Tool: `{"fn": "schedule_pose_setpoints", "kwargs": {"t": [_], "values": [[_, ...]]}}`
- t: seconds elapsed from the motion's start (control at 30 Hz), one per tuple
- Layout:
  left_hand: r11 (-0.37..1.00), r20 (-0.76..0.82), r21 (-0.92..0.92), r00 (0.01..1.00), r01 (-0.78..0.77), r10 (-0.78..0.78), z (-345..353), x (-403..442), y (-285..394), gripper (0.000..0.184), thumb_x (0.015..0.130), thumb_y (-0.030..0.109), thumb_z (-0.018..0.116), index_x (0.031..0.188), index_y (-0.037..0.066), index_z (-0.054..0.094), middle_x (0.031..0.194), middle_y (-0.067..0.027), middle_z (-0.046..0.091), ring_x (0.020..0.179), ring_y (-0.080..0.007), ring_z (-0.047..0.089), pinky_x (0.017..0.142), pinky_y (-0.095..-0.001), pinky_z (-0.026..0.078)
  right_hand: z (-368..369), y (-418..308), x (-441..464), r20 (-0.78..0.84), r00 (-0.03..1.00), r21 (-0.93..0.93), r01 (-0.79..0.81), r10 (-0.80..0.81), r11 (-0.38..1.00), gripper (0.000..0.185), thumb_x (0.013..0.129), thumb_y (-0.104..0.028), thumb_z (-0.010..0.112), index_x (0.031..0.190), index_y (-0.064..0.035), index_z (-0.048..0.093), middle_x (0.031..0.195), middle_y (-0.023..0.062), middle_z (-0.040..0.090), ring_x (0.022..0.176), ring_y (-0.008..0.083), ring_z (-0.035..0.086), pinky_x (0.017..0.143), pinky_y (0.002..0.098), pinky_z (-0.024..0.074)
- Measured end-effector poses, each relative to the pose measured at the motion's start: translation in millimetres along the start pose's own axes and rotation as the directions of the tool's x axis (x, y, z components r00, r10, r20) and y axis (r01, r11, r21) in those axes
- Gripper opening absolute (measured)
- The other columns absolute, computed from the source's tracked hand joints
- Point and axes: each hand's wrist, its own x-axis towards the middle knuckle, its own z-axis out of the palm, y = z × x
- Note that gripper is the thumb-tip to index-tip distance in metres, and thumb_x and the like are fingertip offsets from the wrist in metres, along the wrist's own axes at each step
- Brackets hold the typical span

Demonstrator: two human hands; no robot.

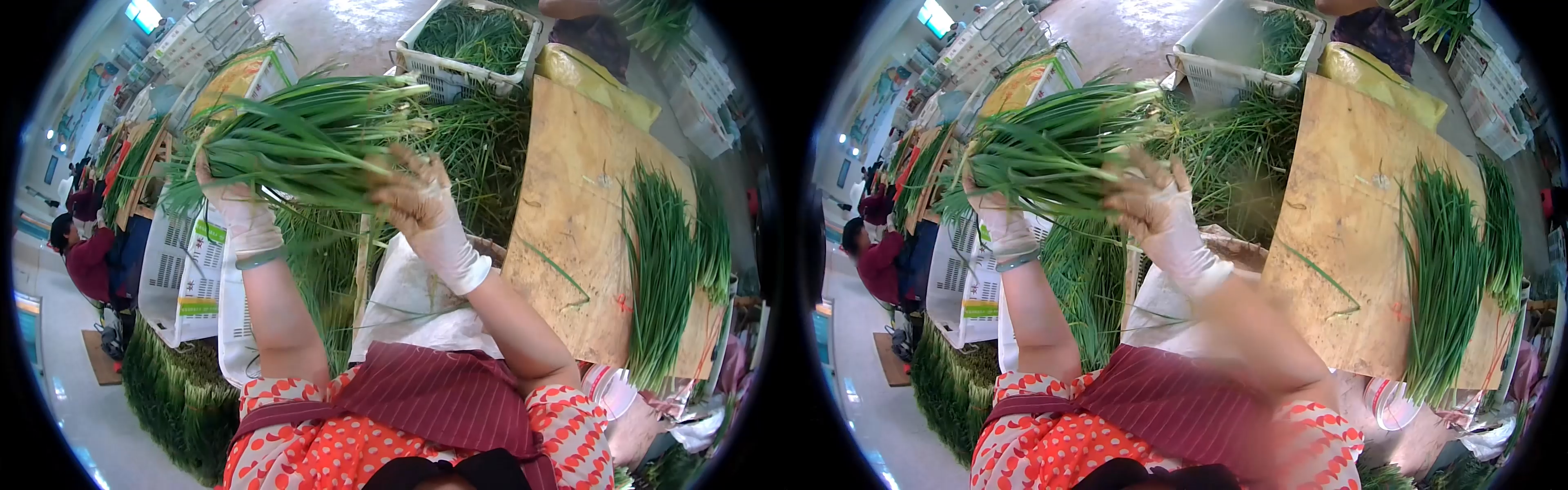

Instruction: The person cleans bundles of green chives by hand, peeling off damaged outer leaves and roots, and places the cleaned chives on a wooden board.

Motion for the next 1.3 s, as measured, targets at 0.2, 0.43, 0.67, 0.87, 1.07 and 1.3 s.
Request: {"fn": "schedule_pose_setpoints", "kwargs": {"t": [0.2, 0.43, 0.67, 0.87, 1.07, 1.3], "values": [[0.987, 0.213, -0.137, 0.975, 0.088, -0.057, 8.1, -1.9, -4.9, 0.02, 0.086, 0.023, 0.049, 0.099, 0.012, 0.059, 0.103, -0.0028, 0.06, 0.098, -0.0193, 0.055, 0.089, -0.0383, 0.044, -23.1, -5.7, -17.8, 0.394, 0.906, -0.071, 0.196, -0.153, 0.978, 0.019, 0.074, -0.01, 0.061, 0.089, -0.02, 0.067, 0.1, -0.006, 0.065, 0.108, 0.0179, 0.052, 0.108, 0.0517, 0.0111], [0.94, 0.296, -0.271, 0.947, 0.208, -0.124, 5.1, -5.7, -10.1, 0.017, 0.087, 0.019, 0.046, 0.096, 0.008, 0.056, 0.103, -0.005, 0.059, 0.097, -0.0185, 0.054, 0.091, -0.0334, 0.041, -68.8, 2.2, -22.0, 0.409, 0.893, 0.025, 0.196, -0.189, 0.98, 0.013, 0.072, -0.009, 0.063, 0.085, -0.0094, 0.064, 0.09, 0.0027, 0.066, 0.091, 0.0241, 0.058, 0.087, 0.0365, 0.0439], [0.912, 0.516, -0.282, 0.848, 0.299, -0.118, -14.1, 4.0, -3.3, 0.021, 0.089, 0.02, 0.044, 0.1, 0.008, 0.057, 0.105, -0.0073, 0.059, 0.099, -0.0201, 0.055, 0.092, -0.0346, 0.042, -132.7, 49.0, -57.0, 0.23, 0.867, -0.025, -0.448, 0.441, 0.894, 0.016, 0.08, -0.006, 0.06, 0.095, -0.0056, 0.066, 0.09, 0.0046, 0.067, 0.088, 0.0204, 0.059, 0.077, 0.031, 0.0472], [0.884, 0.506, -0.278, 0.839, 0.377, -0.198, -0.9, -6.6, -10.7, 0.02, 0.087, 0.023, 0.05, 0.1, 0.011, 0.058, 0.102, -0.004, 0.059, 0.095, -0.0186, 0.055, 0.087, -0.0368, 0.045, -87.5, 49.0, 13.5, 0.303, 0.76, 0.132, -0.631, 0.575, 0.765, 0.032, 0.085, -0.023, 0.062, 0.108, -0.002, 0.062, 0.096, 0.006, 0.066, 0.085, 0.0107, 0.057, 0.075, 0.0213, 0.0444], [0.959, 0.259, -0.239, 0.962, 0.156, -0.092, 3.8, -9.4, -11.0, 0.007, 0.084, 0.02, 0.053, 0.086, 0.014, 0.056, 0.093, 0.0015, 0.056, 0.094, -0.0167, 0.052, 0.091, -0.0348, 0.04, -14.8, 33.7, 32.6, 0.5, 0.69, 0.386, -0.719, 0.523, 0.578, 0.027, 0.078, -0.009, 0.068, 0.102, 0.0037, 0.062, 0.087, 0.0078, 0.066, 0.075, 0.0094, 0.059, 0.065, 0.0221, 0.0475], [0.9, 0.337, -0.378, 0.938, 0.216, -0.084, 7.6, -26.6, 11.9, 0.011, 0.086, 0.02, 0.052, 0.089, 0.013, 0.06, 0.093, -0.0004, 0.06, 0.091, -0.0158, 0.056, 0.086, -0.0372, 0.044, -46.2, 74.9, 1.2, 0.276, 0.806, 0.143, -0.573, 0.524, 0.807, 0.012, 0.086, -0.003, 0.055, 0.092, 0.0042, 0.061, 0.086, 0.0099, 0.067, 0.073, 0.0098, 0.06, 0.068, 0.0232, 0.0489]]}}
